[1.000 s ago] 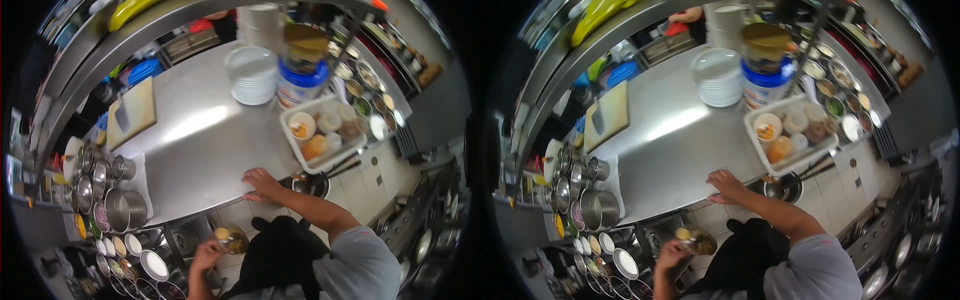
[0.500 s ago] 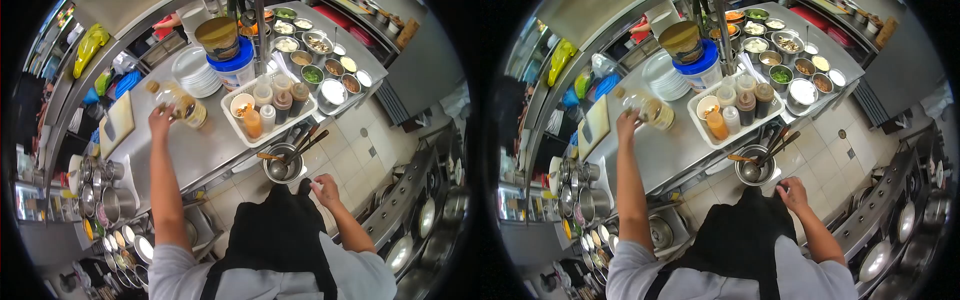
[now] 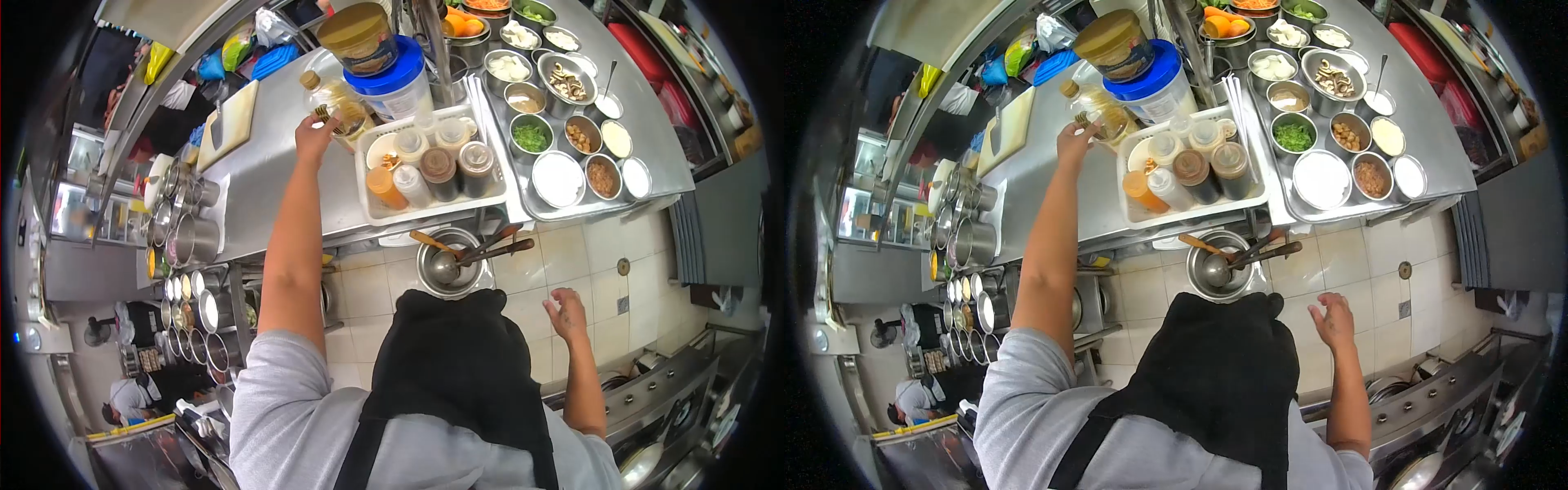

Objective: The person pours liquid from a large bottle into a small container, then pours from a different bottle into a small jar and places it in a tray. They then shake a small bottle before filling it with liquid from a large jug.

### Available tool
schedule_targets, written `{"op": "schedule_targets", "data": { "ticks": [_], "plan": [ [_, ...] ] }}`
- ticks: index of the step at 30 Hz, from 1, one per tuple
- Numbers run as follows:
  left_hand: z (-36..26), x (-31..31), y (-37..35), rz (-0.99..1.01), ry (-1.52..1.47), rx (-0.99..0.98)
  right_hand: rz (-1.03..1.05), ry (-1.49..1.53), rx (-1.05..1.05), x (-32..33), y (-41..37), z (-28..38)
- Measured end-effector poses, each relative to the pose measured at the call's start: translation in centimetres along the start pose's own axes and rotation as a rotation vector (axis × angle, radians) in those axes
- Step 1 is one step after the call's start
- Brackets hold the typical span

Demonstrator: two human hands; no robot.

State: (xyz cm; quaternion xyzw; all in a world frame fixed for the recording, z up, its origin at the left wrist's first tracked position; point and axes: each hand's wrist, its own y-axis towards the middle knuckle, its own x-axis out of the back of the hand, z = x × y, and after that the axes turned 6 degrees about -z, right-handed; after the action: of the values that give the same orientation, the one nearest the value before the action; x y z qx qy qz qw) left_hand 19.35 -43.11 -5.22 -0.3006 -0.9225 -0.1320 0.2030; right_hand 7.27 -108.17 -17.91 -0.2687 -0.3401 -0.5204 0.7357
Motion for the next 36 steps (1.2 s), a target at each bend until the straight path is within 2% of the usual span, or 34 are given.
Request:
{"op": "schedule_targets", "data": {
  "ticks": [2, 4, 6, 8, 9, 10, 11, 12, 13, 14, 15, 17, 18, 19, 20, 21, 22, 24, 25, 27, 28, 29, 30, 31, 32, 33, 34, 36],
  "plan": [
    [0.4, 0.3, -0.3, -0.015, 0.019, 0.009, -0.031, -0.06, -0.129, 1.7, 1.1, -1.7],
    [1.2, 1.0, -0.3, -0.015, 0.043, 0.009, -0.051, -0.084, -0.121, 2.2, 1.4, -3.8],
    [1.1, 1.2, -1.0, -0.014, -0.055, 0.013, -0.167, -0.113, -0.011, 2.7, 1.0, -4.5],
    [4.1, 1.8, 0.1, -0.17, 0.199, -0.212, -0.228, -0.103, -0.071, 2.8, -0.6, -3.9],
    [4.5, 1.8, -0.4, -0.278, -0.103, -0.147, -0.202, -0.069, -0.12, 2.7, -1.6, -3.1],
    [1.8, 2.7, -2.7, -0.315, -0.207, -0.004, -0.183, -0.032, -0.169, 2.8, -2.5, -2.4],
    [-0.4, 3.4, -5.6, -0.376, -0.248, -0.026, -0.241, -0.043, -0.197, 2.9, -3.5, -1.9],
    [-1.5, 3.6, -8.3, -0.43, -0.467, -0.108, -0.188, -0.024, -0.246, 2.9, -4.8, -1.4],
    [-3.8, 3.8, -11.9, -0.456, -0.56, -0.145, -0.129, 0.001, -0.288, 2.9, -5.5, -1.0],
    [-4.6, 4.3, -15.1, -0.422, -0.571, -0.242, -0.168, 0.002, -0.3, 3.0, -6.0, -0.7],
    [-5.1, 3.9, -17.9, -0.295, -0.756, -0.341, -0.145, 0.039, -0.317, 3.3, -6.4, -0.5],
    [-7.4, 1.8, -23.7, -0.028, -1.009, -0.357, -0.133, 0.172, -0.358, 3.8, -6.1, -0.5],
    [-8.3, 0.6, -26.2, 0.132, -0.914, -0.31, -0.163, 0.18, -0.362, 4.9, -5.3, 0.8],
    [-9.1, -0.7, -28.6, 0.339, -0.878, -0.152, -0.167, 0.374, -0.423, 7.0, -4.2, 2.8],
    [-10.9, -1.9, -30.7, 0.549, -0.811, -0.183, -0.17, 0.572, -0.479, 8.6, -3.5, 3.4],
    [-12.4, -3.1, -32.4, 0.718, -0.747, -0.19, -0.232, 0.76, -0.372, 8.9, -2.7, 2.6],
    [-12.8, -4.8, -33.4, 0.888, -0.72, -0.229, -0.258, 0.775, -0.382, 9.8, -2.5, 1.8],
    [-15.3, -7.9, -36.3, 1.091, -0.711, -0.273, -0.407, 0.834, -0.06, 14.6, -1.5, 4.0],
    [-16.1, -10.0, -37.5, 1.17, -0.684, -0.263, -0.433, 0.845, -0.07, 17.5, -1.5, 4.5],
    [-17.4, -14.5, -39.7, 1.292, -0.594, -0.307, -0.405, 0.622, 0.192, 23.0, -2.0, 4.1],
    [-18.2, -17.2, -40.8, 1.33, -0.537, -0.366, -0.423, 0.624, 0.186, 24.6, -2.2, 2.3],
    [-19.8, -19.8, -42.3, 1.345, -0.482, -0.36, -0.465, 0.505, 0.191, 26.2, -2.3, 0.3],
    [-21.3, -22.6, -44.0, 1.364, -0.476, -0.286, -0.5, 0.387, 0.198, 27.7, -2.2, -2.1],
    [-21.8, -25.9, -45.4, 1.376, -0.414, -0.26, -0.512, 0.351, 0.107, 28.6, -2.2, -5.1],
    [-22.4, -29.3, -46.7, 1.387, -0.352, -0.233, -0.521, 0.35, 0.116, 29.2, -2.1, -8.5],
    [-24.1, -32.0, -48.2, 1.393, -0.215, -0.174, -0.549, 0.292, -0.042, 29.5, -2.3, -11.9],
    [-25.6, -34.6, -49.7, 1.393, -0.218, -0.17, -0.57, 0.23, -0.205, 30.3, -2.8, -14.5],
    [-29.3, -40.1, -52.7, 1.526, -0.162, -0.258, -0.526, 0.237, -0.27, 33.7, -3.8, -18.6]
  ]
}}
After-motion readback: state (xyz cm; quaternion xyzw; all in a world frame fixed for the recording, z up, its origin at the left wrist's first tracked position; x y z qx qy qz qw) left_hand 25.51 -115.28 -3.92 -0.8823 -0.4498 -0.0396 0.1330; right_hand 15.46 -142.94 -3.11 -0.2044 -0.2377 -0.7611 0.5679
